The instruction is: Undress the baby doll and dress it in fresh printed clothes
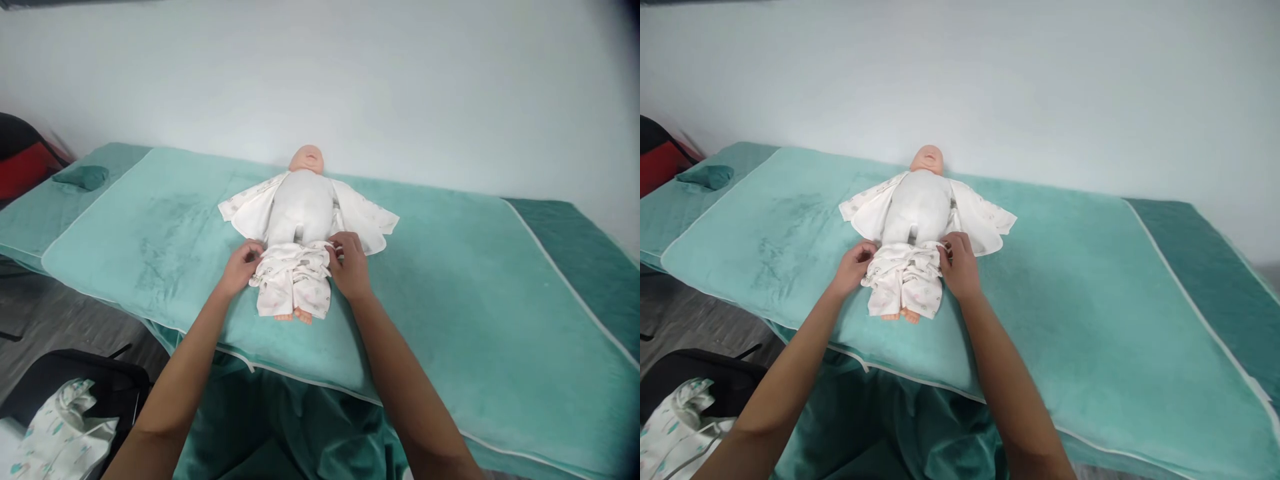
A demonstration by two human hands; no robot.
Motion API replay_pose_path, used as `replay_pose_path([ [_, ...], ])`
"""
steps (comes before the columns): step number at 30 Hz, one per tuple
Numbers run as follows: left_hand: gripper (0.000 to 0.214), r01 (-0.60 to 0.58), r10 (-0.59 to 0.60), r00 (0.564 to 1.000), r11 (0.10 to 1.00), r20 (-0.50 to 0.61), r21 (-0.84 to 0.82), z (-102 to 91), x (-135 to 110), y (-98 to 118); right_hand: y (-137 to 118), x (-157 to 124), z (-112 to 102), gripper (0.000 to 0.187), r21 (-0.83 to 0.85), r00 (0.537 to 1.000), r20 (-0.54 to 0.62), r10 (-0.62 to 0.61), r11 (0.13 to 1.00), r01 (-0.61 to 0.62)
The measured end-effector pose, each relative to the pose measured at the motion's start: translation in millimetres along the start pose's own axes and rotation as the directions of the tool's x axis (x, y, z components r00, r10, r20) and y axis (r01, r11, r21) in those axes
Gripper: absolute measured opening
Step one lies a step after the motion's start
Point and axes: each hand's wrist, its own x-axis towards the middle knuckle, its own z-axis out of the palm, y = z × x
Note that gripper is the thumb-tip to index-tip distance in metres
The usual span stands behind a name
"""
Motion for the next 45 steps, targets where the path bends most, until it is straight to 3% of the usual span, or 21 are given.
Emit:
replay_pose_path([
  [2,0.023,-0.075,0.072,0.992,0.997,-0.105,-0.021,8.2,6,2,-2,1,1,0.016,-0.015,0.996,-0.006,-0.089,0.996,0.089],
  [4,0.025,-0.092,0.084,0.99,0.993,-0.115,-0.071,15.0,17,8,-4,4,1,0.018,-0.02,0.994,-0.005,-0.105,0.994,0.105],
  [8,0.02,-0.056,0.065,0.981,0.997,-0.183,0.054,20.2,53,17,-2,29,0,0.022,-0.042,0.997,-0.016,0.08,0.996,-0.081],
  [10,0.016,-0.027,0.059,0.963,0.992,-0.262,0.126,21.2,72,17,5,50,3,0.019,-0.04,0.977,-0.026,0.212,0.976,-0.213],
  [12,0.017,0.001,0.021,0.956,0.997,-0.293,0.075,23.3,87,13,14,69,7,0.018,0.067,0.939,0.005,0.344,0.937,-0.343],
  [14,0.021,0.05,-0.061,0.963,0.998,-0.263,-0.049,25.7,95,7,22,80,13,0.022,0.249,0.9,0.072,0.431,0.866,-0.434],
  [17,0.032,0.108,-0.144,0.977,0.97,-0.156,-0.216,26.7,96,0,31,78,17,0.03,0.426,0.872,0.154,0.465,0.765,-0.483],
  [21,0.035,0.189,-0.22,0.974,0.926,-0.06,-0.327,22.1,91,-1,34,66,5,0.034,0.385,0.859,0.248,0.448,0.768,-0.512],
  [25,0.027,0.242,-0.257,0.966,0.922,-0.01,-0.302,15.9,85,-4,31,63,-11,0.034,0.393,0.813,0.426,0.398,0.728,-0.562],
  [27,0.029,0.273,-0.266,0.962,0.913,0.065,-0.304,12.6,81,-6,30,63,-15,0.04,0.427,0.805,0.489,0.337,0.712,-0.558],
  [31,0.046,0.307,-0.249,0.942,0.909,0.223,-0.282,6.9,75,-7,31,61,-17,0.045,0.414,0.791,0.517,0.326,0.714,-0.565],
  [35,0.048,0.283,-0.219,0.941,0.926,0.258,-0.249,5.7,74,-3,37,59,-16,0.045,0.387,0.763,0.536,0.362,0.698,-0.603],
  [40,0.04,0.201,-0.148,0.965,0.949,0.218,-0.245,10.0,73,0,34,61,-14,0.036,0.398,0.773,0.541,0.331,0.709,-0.582],
  [45,0.029,0.084,-0.047,0.99,0.955,0.135,-0.285,15.6,74,-2,27,63,-10,0.033,0.394,0.855,0.42,0.305,0.788,-0.474],
])
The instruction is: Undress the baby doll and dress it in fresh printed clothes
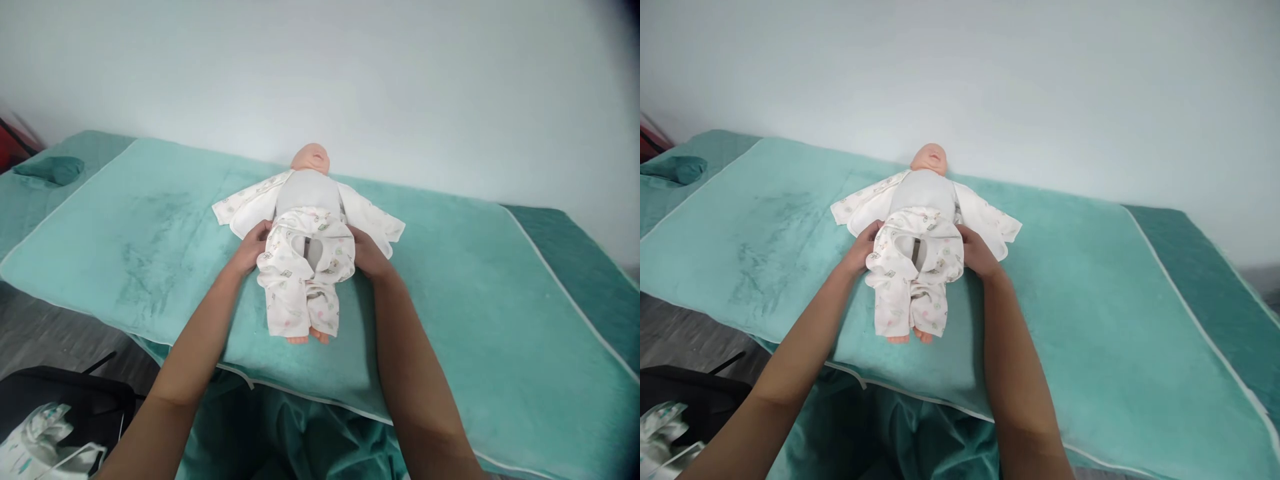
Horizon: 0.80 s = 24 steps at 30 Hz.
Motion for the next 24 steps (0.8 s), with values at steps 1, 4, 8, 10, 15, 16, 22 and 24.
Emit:
replay_pose_path([
  [1,0.028,-0.017,0.017,1.0,1.0,-0.013,-0.002,0.6,1,-1,0,0,1,0.035,-0.025,0.999,-0.044,-0.017,1.0,0.016],
  [4,0.03,-0.014,0.013,0.999,1.0,-0.048,-0.013,2.1,3,-2,4,1,2,0.041,-0.075,0.992,-0.106,-0.065,0.996,0.058],
  [8,0.04,0.034,-0.041,0.997,0.994,-0.07,-0.103,3.1,3,-1,10,1,1,0.043,-0.085,0.993,-0.078,-0.088,0.993,0.081],
  [10,0.032,0.057,-0.067,0.995,0.99,-0.077,-0.127,2.9,2,0,11,1,0,0.041,-0.093,0.994,-0.062,-0.093,0.992,0.087],
  [15,0.027,0.104,-0.12,0.991,0.971,-0.064,-0.213,1.0,1,5,9,3,2,0.032,-0.122,0.994,-0.047,-0.101,0.988,0.095],
  [16,0.026,0.106,-0.123,0.991,0.966,-0.058,-0.235,0.8,1,6,8,4,3,0.032,-0.116,0.993,-0.063,-0.103,0.989,0.096],
  [22,0.036,0.106,-0.119,0.993,0.949,-0.024,-0.297,2.3,1,10,10,5,10,0.041,-0.06,0.962,-0.235,-0.142,0.989,0.132],
  [24,0.039,0.092,-0.106,0.994,0.958,-0.038,-0.273,3.6,1,10,13,6,11,0.043,-0.049,0.957,-0.255,-0.138,0.99,0.13],
])
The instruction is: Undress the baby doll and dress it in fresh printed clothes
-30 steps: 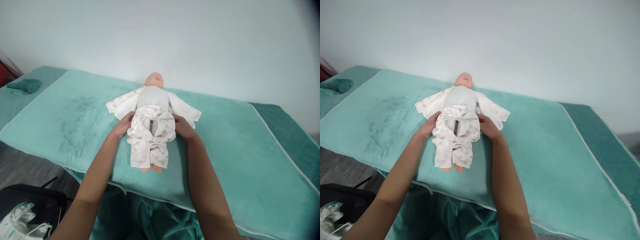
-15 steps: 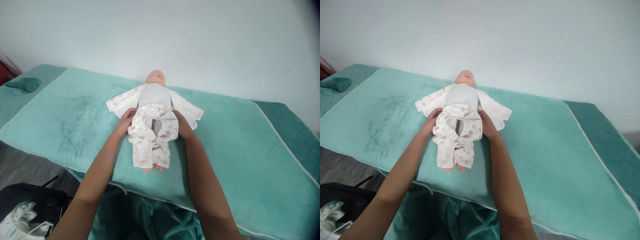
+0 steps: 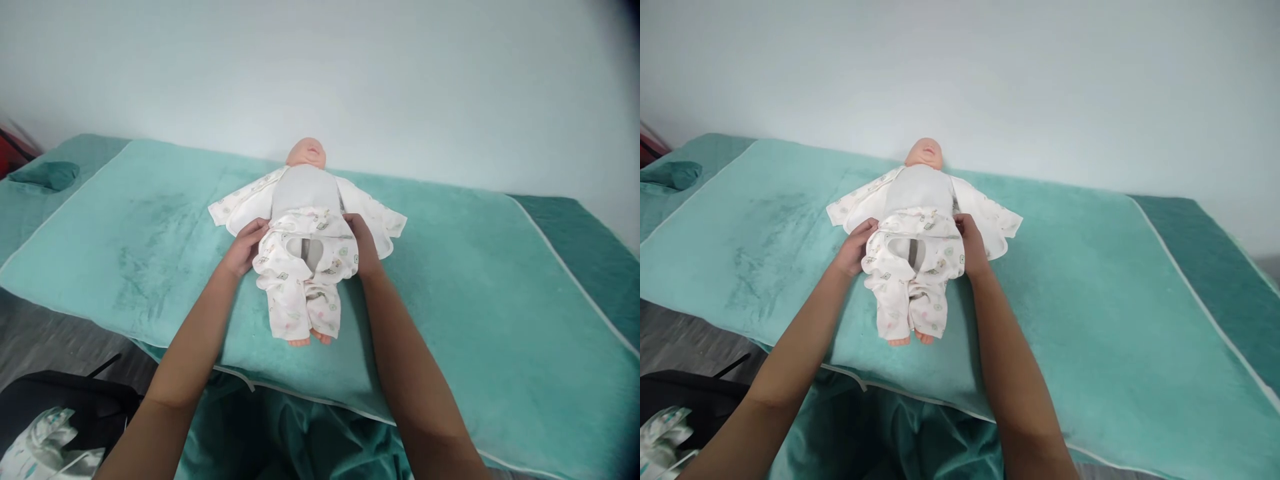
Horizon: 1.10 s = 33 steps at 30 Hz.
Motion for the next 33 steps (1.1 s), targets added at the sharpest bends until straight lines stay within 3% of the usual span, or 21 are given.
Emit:
replay_pose_path([
  [7,0.032,-0.058,0.081,0.984,0.988,-0.161,0.144,7.5,7,-5,3,9,7,0.03,0.057,0.998,-0.059,0.006,0.998,-0.003],
  [12,0.027,-0.049,0.147,0.934,0.956,-0.326,0.291,8.7,30,-7,8,21,6,0.018,0.108,0.999,-0.048,0.024,0.994,-0.019],
  [15,0.028,-0.056,0.179,0.914,0.945,-0.365,0.324,7.1,45,-10,16,28,6,0.01,0.194,0.999,-0.038,0.023,0.981,-0.015],
  [21,0.024,-0.176,0.244,0.929,0.953,-0.28,0.246,11.9,46,-16,21,28,8,0.011,0.214,0.998,-0.051,0.036,0.977,-0.024],
  [25,0.017,-0.201,0.29,0.927,0.92,-0.239,0.337,11.7,31,-10,13,18,5,0.02,0.113,0.997,-0.08,0.0,0.994,0.009],
  [29,0.016,-0.274,0.34,0.935,0.87,-0.097,0.41,5.9,28,3,7,9,-1,0.019,0.008,0.99,-0.088,-0.109,0.994,0.11],
  [33,0.012,-0.297,0.336,0.942,0.814,0.011,0.499,2.9,29,17,6,8,-4,0.022,-0.099,0.993,-0.069,-0.094,0.991,0.087],
])
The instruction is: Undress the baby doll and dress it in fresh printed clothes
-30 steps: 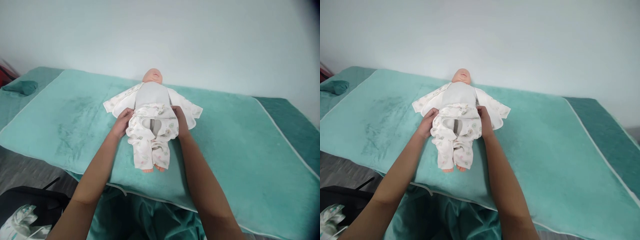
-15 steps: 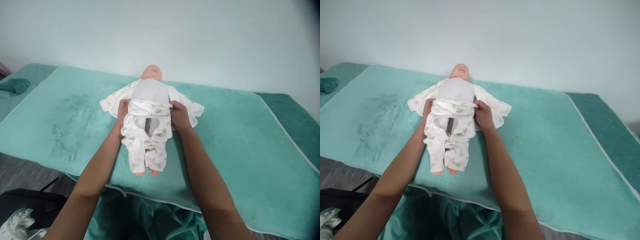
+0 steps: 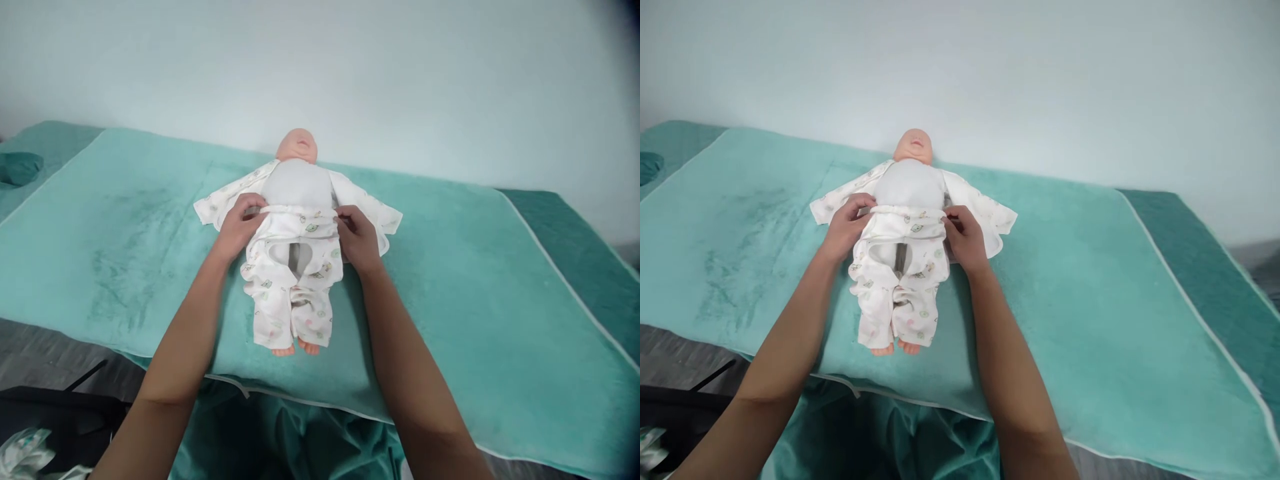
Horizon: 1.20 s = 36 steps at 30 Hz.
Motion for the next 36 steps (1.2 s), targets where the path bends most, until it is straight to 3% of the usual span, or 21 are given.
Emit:
replay_pose_path([
  [4,0.015,-0.013,0.008,0.998,0.996,0.066,0.084,-5.5,2,8,0,3,3,0.027,-0.049,0.999,-0.004,-0.053,0.997,0.053],
  [7,0.02,-0.011,0.004,0.997,0.995,0.075,0.098,-5.8,12,9,-2,10,8,0.027,-0.056,0.995,-0.07,-0.065,0.997,0.062],
  [11,0.025,-0.002,0.013,0.998,0.985,-0.065,0.173,2.4,45,2,-3,35,18,0.021,-0.122,0.982,-0.176,0.065,0.989,-0.088],
  [15,0.027,0.021,0.009,0.984,0.986,-0.175,0.167,17.5,69,-14,3,56,25,0.021,-0.109,0.956,-0.184,0.228,0.962,-0.251],
  [19,0.021,0.016,0.0,0.987,0.995,-0.159,0.098,22.9,64,-24,4,53,25,0.021,-0.065,0.982,-0.143,0.124,0.989,-0.135],
  [23,0.017,-0.114,0.12,0.991,0.989,-0.057,0.098,17.9,60,-16,-9,55,17,0.026,-0.081,0.998,-0.019,-0.052,0.995,0.05],
  [26,0.02,-0.102,0.106,0.994,0.982,-0.022,0.157,15.1,66,-7,-14,69,15,0.034,-0.099,0.991,0.062,-0.12,0.987,0.126],
  [31,0.024,-0.091,0.122,0.99,0.941,-0.074,0.325,16.6,91,-7,0,98,20,0.035,-0.209,0.996,0.02,-0.089,0.974,0.091],
  [36,0.024,0.003,0.063,0.985,0.922,-0.158,0.388,24.6,108,-20,20,119,23,0.028,-0.282,0.996,-0.083,0.034,0.958,-0.056],
])
